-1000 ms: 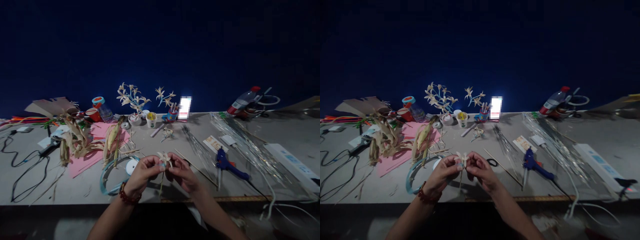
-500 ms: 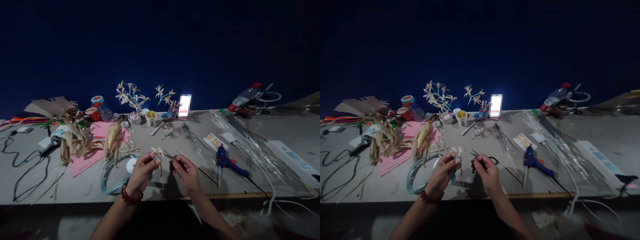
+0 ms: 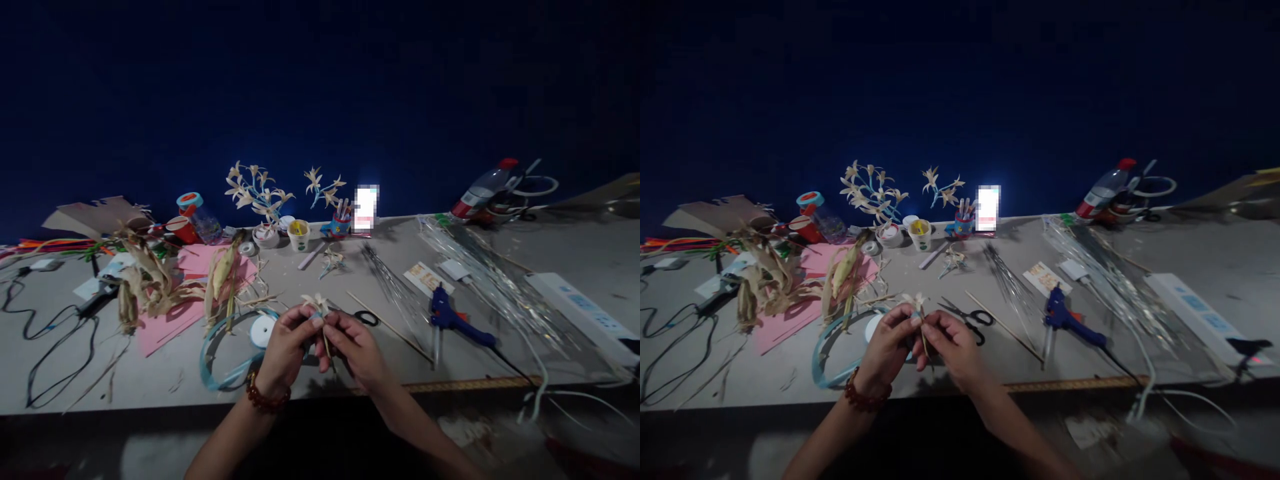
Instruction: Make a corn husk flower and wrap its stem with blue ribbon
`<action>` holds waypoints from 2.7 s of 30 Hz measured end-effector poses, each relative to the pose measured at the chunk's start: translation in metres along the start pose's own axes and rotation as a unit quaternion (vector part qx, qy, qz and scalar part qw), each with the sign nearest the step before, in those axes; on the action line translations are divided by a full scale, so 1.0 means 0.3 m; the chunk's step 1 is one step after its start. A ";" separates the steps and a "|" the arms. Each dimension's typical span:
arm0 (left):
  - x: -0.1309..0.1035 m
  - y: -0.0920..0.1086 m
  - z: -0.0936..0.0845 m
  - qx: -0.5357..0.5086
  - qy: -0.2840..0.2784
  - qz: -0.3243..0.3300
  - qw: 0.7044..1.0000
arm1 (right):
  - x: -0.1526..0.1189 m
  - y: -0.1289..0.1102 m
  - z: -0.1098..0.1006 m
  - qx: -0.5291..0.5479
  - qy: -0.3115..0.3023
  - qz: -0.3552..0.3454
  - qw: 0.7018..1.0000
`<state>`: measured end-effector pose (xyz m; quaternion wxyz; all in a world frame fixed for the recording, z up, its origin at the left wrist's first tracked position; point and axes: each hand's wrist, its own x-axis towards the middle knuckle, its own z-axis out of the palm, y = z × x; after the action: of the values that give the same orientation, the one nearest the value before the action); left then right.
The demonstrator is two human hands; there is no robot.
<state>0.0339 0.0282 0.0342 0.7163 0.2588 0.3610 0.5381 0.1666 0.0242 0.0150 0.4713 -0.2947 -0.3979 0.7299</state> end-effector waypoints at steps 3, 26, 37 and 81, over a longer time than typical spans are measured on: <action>-0.005 0.000 0.009 0.007 -0.001 0.008 1.000 | -0.004 0.005 0.004 0.001 0.020 -0.036 0.999; -0.027 -0.014 0.008 0.229 0.085 0.258 0.935 | -0.014 0.003 0.023 -0.247 0.158 -0.192 0.937; -0.028 -0.001 0.024 0.281 0.089 0.269 0.917 | -0.006 -0.015 0.009 -0.514 0.169 -0.339 0.770; 0.016 0.010 -0.005 -0.006 0.044 0.088 0.995 | -0.004 -0.017 0.021 0.000 0.046 -0.074 0.996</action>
<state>0.0316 0.0337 0.0344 0.6511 0.2614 0.3647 0.6122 0.1643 0.0224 0.0227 0.5418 -0.2977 -0.3965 0.6787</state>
